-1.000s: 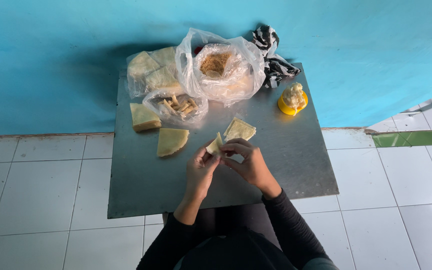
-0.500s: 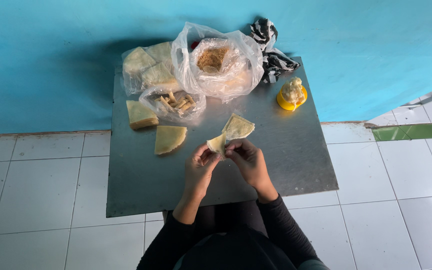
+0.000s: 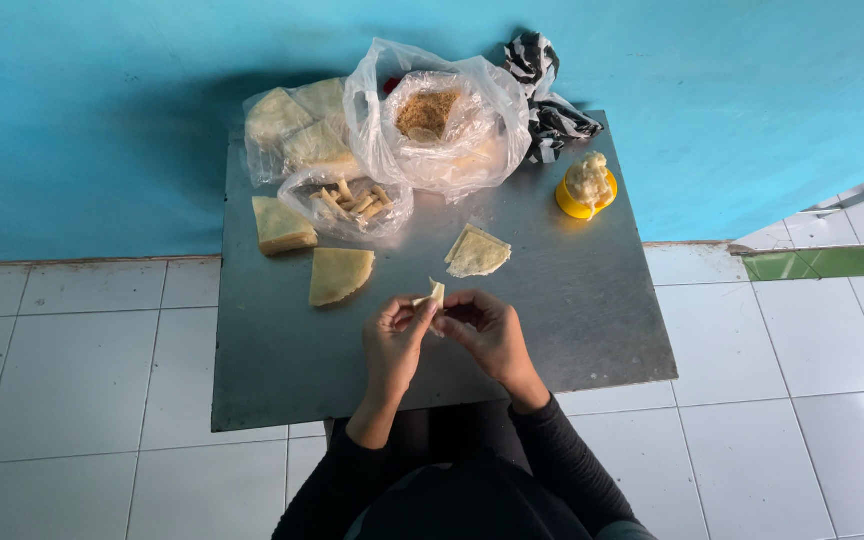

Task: The person sits at a low metal table and folds triangular thin pancake pieces, adding a pinch of brown filling from a plastic bag and rolling or folding them into stuffed pieces. Finished pieces are placed into a plastic bag beside the stack of pancakes.

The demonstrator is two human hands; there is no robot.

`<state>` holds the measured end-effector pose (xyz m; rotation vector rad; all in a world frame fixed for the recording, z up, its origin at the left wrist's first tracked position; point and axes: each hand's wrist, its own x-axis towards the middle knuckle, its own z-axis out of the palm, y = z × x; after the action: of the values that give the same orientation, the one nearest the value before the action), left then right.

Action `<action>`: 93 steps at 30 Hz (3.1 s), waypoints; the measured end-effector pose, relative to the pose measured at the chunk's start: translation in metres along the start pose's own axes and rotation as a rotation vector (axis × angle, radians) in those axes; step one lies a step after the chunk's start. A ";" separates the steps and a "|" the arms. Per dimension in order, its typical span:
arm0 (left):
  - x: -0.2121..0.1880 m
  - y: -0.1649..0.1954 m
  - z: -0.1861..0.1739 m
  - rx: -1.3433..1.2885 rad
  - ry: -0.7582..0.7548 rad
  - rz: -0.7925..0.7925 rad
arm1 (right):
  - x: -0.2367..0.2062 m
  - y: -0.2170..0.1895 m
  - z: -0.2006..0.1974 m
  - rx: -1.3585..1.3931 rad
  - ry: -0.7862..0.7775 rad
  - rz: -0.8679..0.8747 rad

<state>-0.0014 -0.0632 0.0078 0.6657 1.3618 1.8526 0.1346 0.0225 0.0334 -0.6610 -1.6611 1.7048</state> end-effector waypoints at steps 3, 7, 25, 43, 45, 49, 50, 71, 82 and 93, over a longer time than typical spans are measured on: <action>0.000 0.000 0.001 -0.084 -0.028 -0.017 | -0.003 -0.002 0.004 -0.038 0.022 -0.045; 0.002 -0.007 -0.001 -0.212 -0.025 -0.132 | -0.002 -0.001 0.003 0.009 0.085 0.004; 0.011 -0.020 -0.021 -0.634 0.142 -0.330 | 0.055 0.021 -0.063 -0.785 0.373 -0.367; 0.008 -0.012 -0.017 -0.601 0.114 -0.316 | 0.035 0.014 -0.037 -1.439 0.065 -0.600; 0.008 -0.015 -0.016 -0.599 0.107 -0.321 | 0.033 0.002 -0.034 -1.287 0.067 -0.510; 0.007 -0.026 -0.011 -0.523 0.025 -0.289 | 0.018 -0.020 -0.024 -0.735 0.021 -0.344; 0.007 -0.029 -0.010 -0.482 -0.008 -0.278 | 0.018 -0.019 -0.018 -0.648 -0.008 -0.313; -0.002 -0.024 -0.001 -0.369 -0.094 -0.380 | 0.009 0.017 -0.029 0.049 -0.087 0.091; 0.001 -0.029 -0.005 -0.502 -0.004 -0.307 | 0.026 0.035 -0.052 0.414 0.234 0.250; 0.002 -0.034 -0.011 -0.526 0.061 -0.295 | 0.032 0.005 -0.042 -1.268 0.102 -0.547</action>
<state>-0.0028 -0.0620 -0.0282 0.1297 0.8870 1.8812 0.1442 0.0740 0.0288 -0.6832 -2.4364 0.0947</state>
